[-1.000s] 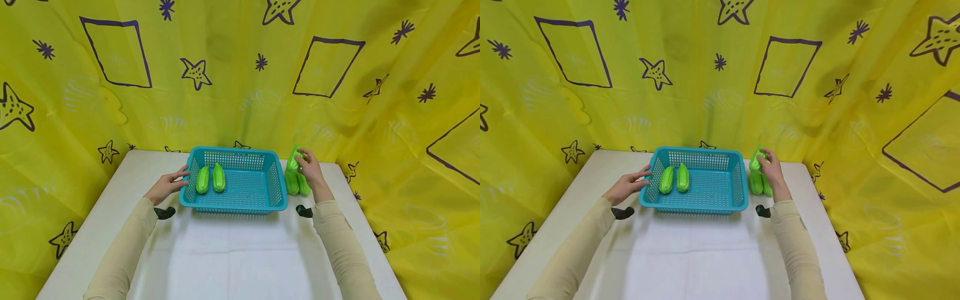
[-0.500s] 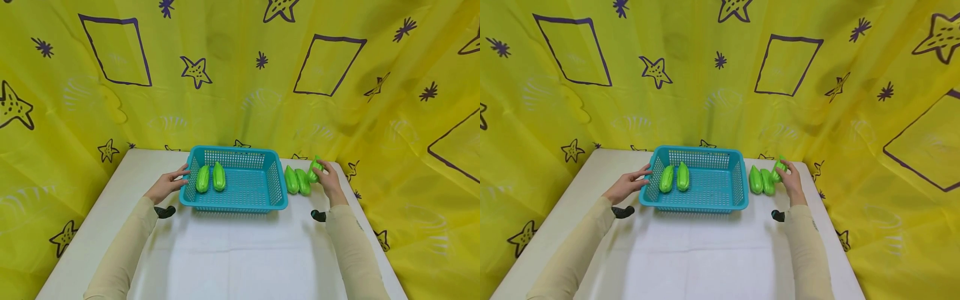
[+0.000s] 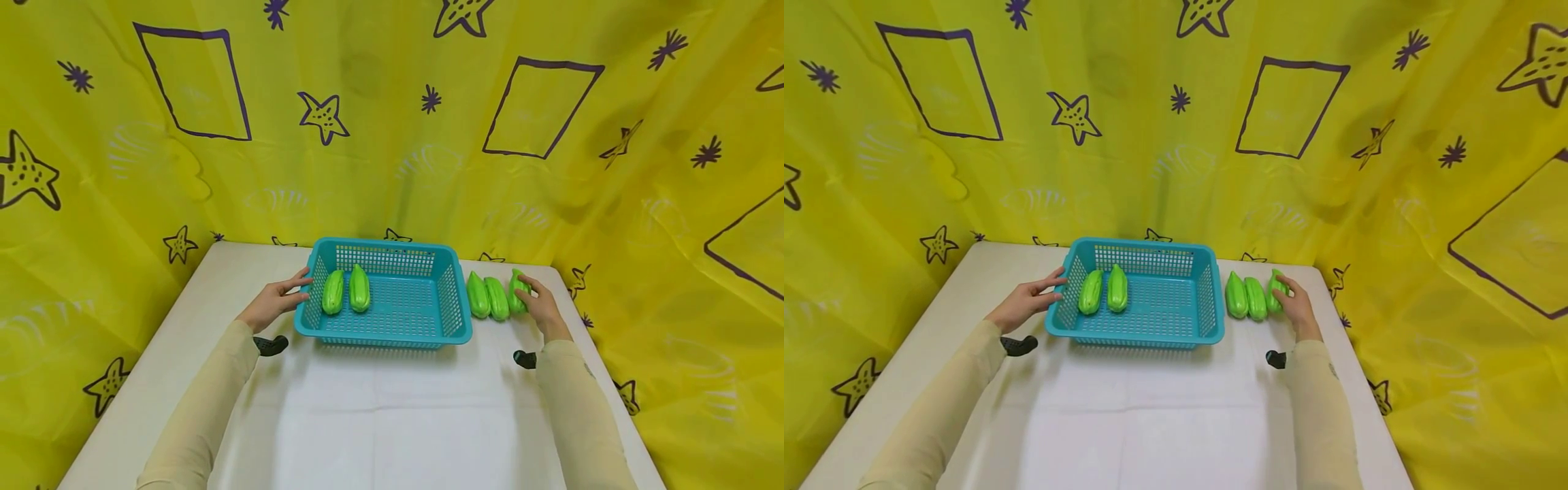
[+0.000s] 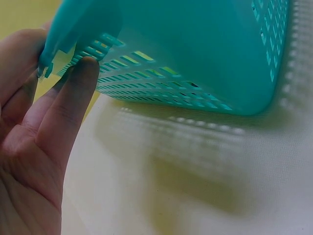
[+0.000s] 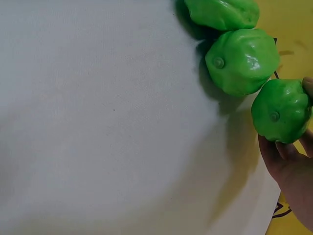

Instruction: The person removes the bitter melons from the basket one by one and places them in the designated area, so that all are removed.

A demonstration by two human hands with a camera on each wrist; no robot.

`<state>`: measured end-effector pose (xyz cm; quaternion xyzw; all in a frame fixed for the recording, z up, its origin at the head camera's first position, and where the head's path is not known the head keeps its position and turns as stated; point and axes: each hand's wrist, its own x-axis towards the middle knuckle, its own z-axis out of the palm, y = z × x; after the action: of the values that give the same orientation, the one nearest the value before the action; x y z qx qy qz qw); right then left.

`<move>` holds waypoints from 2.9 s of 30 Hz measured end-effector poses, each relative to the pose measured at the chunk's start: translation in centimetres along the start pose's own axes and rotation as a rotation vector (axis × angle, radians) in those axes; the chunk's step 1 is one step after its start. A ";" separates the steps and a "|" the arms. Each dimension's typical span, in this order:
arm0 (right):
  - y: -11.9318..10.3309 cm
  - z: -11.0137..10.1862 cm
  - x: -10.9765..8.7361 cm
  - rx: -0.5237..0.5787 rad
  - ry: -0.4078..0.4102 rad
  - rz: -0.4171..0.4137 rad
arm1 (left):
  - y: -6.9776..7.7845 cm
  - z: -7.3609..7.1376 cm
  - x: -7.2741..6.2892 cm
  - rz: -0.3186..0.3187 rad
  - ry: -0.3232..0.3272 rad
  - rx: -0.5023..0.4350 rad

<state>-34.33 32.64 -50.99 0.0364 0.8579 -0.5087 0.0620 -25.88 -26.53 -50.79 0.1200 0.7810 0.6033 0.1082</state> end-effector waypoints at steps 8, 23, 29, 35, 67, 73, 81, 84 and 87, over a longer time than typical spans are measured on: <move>0.1 -0.4 0.2 -0.025 -0.032 0.024 | 0.0 -0.1 0.0 -0.018 0.005 -0.005; 1.0 -0.1 0.5 -0.083 -0.072 0.043 | 0.0 -0.2 0.2 -0.028 0.001 0.001; 0.8 0.1 0.4 -0.079 -0.080 0.045 | 0.2 -0.2 0.2 -0.035 0.004 0.008; 0.6 0.2 0.3 -0.088 -0.079 0.048 | 0.3 -0.1 0.1 -0.029 0.002 0.001; -4.7 1.2 0.7 0.203 0.338 0.084 | 0.1 0.0 -0.1 -0.019 -0.001 -0.027; -7.7 2.3 0.7 0.313 0.341 0.055 | -0.1 0.0 0.1 -0.021 -0.001 -0.040; -11.9 3.8 0.5 0.555 0.271 -0.011 | -0.1 -0.1 0.1 -0.007 -0.002 -0.031; -13.5 4.6 0.2 0.602 0.225 -0.038 | -0.2 -0.2 0.2 -0.002 -0.002 -0.029; -14.8 5.4 -0.1 0.618 0.179 -0.060 | -0.2 -0.2 0.2 -0.001 0.000 -0.029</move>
<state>-35.75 20.76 -40.66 0.0728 0.6655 -0.7416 -0.0427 -26.14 -26.70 -50.95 0.1182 0.7723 0.6143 0.1103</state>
